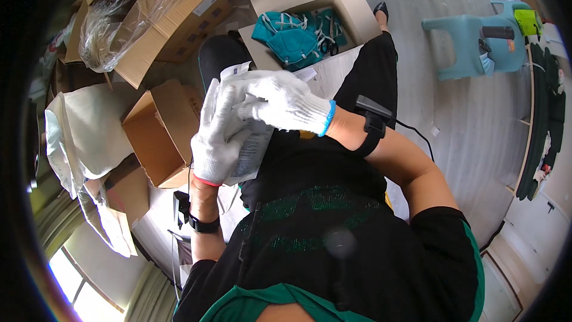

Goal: Unpacking medical supply bags from a shipping box and sorting them by hand.

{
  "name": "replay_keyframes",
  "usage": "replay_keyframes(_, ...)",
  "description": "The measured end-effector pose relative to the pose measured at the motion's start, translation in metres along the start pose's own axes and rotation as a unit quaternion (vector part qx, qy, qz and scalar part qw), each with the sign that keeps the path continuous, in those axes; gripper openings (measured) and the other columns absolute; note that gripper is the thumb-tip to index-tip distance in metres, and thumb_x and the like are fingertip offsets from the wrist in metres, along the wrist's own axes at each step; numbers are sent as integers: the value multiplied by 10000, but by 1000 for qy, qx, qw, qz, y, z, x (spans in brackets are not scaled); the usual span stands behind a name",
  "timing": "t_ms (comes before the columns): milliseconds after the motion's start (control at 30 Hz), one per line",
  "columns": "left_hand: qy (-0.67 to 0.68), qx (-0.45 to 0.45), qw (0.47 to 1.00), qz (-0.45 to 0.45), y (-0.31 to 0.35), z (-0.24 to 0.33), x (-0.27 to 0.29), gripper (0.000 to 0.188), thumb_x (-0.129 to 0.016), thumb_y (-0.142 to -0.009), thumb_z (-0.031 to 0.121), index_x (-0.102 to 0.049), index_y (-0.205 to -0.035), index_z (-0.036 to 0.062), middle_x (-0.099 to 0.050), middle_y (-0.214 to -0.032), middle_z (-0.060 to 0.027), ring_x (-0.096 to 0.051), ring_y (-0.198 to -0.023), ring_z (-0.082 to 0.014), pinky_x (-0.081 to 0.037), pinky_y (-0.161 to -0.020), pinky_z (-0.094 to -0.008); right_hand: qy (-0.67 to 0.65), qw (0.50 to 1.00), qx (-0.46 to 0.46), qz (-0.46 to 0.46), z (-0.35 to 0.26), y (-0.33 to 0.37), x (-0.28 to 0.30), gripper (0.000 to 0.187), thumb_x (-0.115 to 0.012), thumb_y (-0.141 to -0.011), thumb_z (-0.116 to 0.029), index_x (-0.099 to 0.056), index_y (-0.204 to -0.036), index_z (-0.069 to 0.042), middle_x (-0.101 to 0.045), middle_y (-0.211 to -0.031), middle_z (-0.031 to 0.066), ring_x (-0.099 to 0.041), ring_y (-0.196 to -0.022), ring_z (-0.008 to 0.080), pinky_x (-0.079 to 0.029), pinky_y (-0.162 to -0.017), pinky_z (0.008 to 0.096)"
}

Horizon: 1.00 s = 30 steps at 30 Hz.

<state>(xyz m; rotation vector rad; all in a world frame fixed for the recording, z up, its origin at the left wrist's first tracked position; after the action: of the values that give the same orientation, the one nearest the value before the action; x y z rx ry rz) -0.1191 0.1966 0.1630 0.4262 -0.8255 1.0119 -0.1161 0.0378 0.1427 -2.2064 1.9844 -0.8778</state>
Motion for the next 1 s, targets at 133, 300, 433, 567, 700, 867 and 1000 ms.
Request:
replay_keyframes(133, -4, 86, 996, 9, 7, -9, -6, 325, -775, -738, 145, -713, -1054, 94, -635, -1124, -188, -635, -1051, -377, -534, -872, -432, 28, 993, 78, 86, -5, 8, -6, 108, -754, -762, -53, -699, -855, -62, -669, -839, 92, -666, -775, 291, -552, -678, 370)
replay_keyframes(300, -33, 152, 987, -51, 1, -15, -11, 235, -718, -770, 240, -716, -950, 88, -611, -1025, -190, -652, -903, -394, -537, -794, -447, 13, 987, 102, 122, -21, 7, -17, 108, -698, -746, -7, -685, -809, -94, -668, -844, 82, -665, -779, 295, -552, -668, 370)
replay_keyframes(433, -89, 147, 984, -40, 6, -23, -26, 158, -662, -809, 208, -699, -876, 70, -613, -968, -169, -638, -862, -388, -520, -741, -461, 99, 992, -51, 52, 2, 12, -37, 90, -718, -802, -110, -702, -863, -46, -667, -831, 162, -662, -784, 344, -541, -701, 405)
replay_keyframes(567, -145, 84, 986, -6, 9, -11, -33, 152, -614, -847, 193, -657, -811, 52, -596, -911, -159, -620, -835, -386, -502, -706, -470, 138, 954, -263, -24, 38, 15, -49, 245, -672, -852, -279, -733, -873, -42, -660, -782, 226, -658, -768, 399, -534, -718, 435)
replay_keyframes(700, -211, 43, 976, 9, 14, -1, -47, 201, -615, -884, 221, -656, -787, 49, -577, -913, -158, -619, -823, -369, -504, -695, -471, 18, 881, -472, 16, 59, 29, -51, 472, -620, -842, -488, -752, -865, -36, -703, -940, 246, -685, -957, 391, -537, -854, 450)
replay_keyframes(867, -224, -5, 974, 34, 17, 13, -43, 225, -626, -923, 239, -675, -799, 57, -564, -868, -155, -609, -764, -362, -499, -665, -455, 212, 876, -358, -243, 96, 37, -68, 371, -567, -946, -345, -706, -1119, -47, -716, -1021, 197, -700, -947, 333, -545, -804, 385)
replay_keyframes(1000, -26, -28, 999, 31, 8, -18, -13, 187, -637, -927, 211, -722, -875, 53, -618, -912, -158, -625, -808, -358, -510, -717, -419, -266, 872, -409, 36, 41, 25, -32, 217, -685, -912, -265, -725, -936, -53, -661, -789, 21, -575, -698, 111, -478, -647, 275)
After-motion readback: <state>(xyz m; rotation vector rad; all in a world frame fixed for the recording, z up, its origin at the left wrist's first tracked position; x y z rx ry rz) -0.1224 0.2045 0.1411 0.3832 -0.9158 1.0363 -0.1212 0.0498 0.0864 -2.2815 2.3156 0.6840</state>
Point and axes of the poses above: each hand's wrist, its own y-axis away from the middle knuckle, its own x-axis out of the back of the hand, z = x × y, the point moved 6 cm from there along -y, towards the middle knuckle
